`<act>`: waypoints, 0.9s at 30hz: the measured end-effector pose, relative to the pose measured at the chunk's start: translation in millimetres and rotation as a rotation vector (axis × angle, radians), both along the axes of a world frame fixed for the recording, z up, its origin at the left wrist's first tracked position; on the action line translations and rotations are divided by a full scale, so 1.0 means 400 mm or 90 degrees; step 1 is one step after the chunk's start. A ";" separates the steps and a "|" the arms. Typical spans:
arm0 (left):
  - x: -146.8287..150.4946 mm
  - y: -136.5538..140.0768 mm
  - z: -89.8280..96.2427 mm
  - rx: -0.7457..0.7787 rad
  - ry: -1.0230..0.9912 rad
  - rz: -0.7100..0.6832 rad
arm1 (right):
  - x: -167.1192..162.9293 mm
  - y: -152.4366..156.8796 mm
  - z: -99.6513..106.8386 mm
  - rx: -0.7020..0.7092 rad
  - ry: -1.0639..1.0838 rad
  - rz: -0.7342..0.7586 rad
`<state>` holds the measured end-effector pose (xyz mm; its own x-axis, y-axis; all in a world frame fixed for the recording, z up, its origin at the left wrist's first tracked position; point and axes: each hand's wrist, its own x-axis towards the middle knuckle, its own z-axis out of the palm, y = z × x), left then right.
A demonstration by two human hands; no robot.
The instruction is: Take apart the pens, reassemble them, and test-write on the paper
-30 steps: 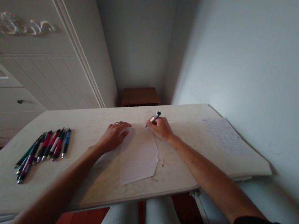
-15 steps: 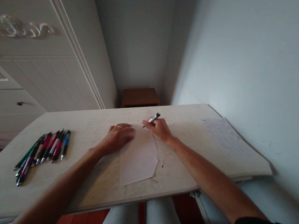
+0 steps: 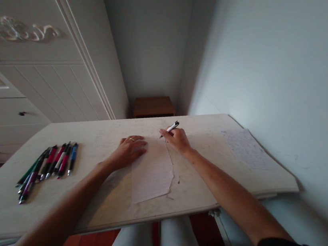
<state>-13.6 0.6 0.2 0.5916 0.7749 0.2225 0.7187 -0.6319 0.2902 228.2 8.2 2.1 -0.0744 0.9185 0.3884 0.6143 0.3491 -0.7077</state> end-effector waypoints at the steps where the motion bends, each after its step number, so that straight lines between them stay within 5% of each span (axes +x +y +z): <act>1: 0.000 -0.001 0.001 -0.002 0.002 0.002 | -0.001 0.000 -0.001 0.003 -0.007 0.002; 12: 0.000 -0.001 0.006 -0.014 0.008 -0.001 | -0.016 -0.006 -0.002 0.013 -0.050 0.039; 19: -0.001 0.000 0.005 -0.010 0.008 -0.003 | -0.013 -0.003 -0.001 -0.015 -0.073 -0.046; 27: -0.001 0.000 0.007 -0.013 0.001 -0.002 | -0.016 -0.004 -0.001 -0.019 -0.073 0.008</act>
<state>-13.9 0.5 3.0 0.5943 0.7776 0.2053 0.7175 -0.6279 0.3014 221.9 6.6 1.7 -0.1285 0.9282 0.3491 0.6875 0.3371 -0.6432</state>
